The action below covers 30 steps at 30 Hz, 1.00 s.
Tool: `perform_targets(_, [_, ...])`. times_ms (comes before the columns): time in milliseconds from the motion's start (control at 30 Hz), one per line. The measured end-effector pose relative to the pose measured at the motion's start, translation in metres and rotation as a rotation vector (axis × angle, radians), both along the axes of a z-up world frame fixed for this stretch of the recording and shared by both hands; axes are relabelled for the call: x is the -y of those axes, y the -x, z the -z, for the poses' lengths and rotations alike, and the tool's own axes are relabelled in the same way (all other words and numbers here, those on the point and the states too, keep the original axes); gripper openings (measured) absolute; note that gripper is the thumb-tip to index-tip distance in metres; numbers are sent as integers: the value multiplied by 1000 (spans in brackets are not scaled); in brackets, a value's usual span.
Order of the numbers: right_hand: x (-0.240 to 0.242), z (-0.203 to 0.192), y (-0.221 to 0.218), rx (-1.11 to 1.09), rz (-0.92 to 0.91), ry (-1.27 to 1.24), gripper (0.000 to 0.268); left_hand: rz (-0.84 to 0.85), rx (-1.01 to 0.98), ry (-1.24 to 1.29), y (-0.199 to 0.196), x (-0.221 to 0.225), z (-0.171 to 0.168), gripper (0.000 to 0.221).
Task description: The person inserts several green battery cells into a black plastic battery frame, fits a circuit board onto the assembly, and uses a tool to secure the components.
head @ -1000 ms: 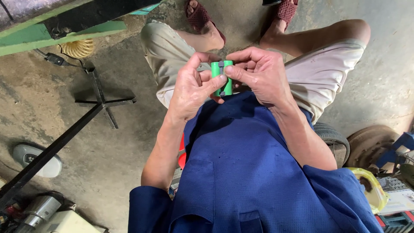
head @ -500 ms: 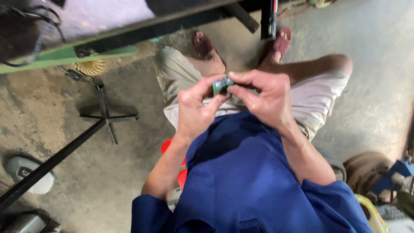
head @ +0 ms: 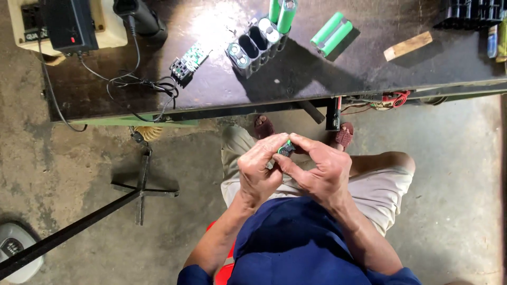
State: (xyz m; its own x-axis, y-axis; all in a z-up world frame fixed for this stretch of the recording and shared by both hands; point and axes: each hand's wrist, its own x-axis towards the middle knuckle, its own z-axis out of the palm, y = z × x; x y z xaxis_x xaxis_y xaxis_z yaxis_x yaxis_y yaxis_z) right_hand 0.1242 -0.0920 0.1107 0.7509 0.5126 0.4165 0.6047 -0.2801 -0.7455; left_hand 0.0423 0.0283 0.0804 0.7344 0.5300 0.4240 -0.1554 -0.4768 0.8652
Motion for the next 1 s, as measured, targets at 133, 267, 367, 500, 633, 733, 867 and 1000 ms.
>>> perform_targets(133, [-16, -9, -4, 24, -16, -93, 49, 37, 71, 60, -2, -15, -15, 28])
perform_targets(267, [-22, -8, -9, 45, -34, -159, 58, 142, 113, 159, -3, -30, -31, 28])
perform_targets(367, [-19, -11, -18, -84, -138, -191, 64, 312, 136, 388, 5, -44, -27, 35])
perform_targets(500, [-18, -13, -19, -302, -114, -124, 62, 302, 136, 408, 8, -43, -20, 35])
perform_targets(633, [-21, -6, -21, -687, -128, -440, 55, 259, 244, 518, 10, -31, -1, 47])
perform_targets(733, [-22, 11, -22, -818, -200, -658, 55, 216, 300, 586, 7, -24, -12, 50])
perform_targets(867, [-15, 37, -24, -871, -281, -799, 60, 175, 320, 643, 2, -18, -20, 48])
perform_targets(1000, [-3, 66, -31, -905, -367, -777, 60, 151, 277, 545, 2, -25, -27, 46])
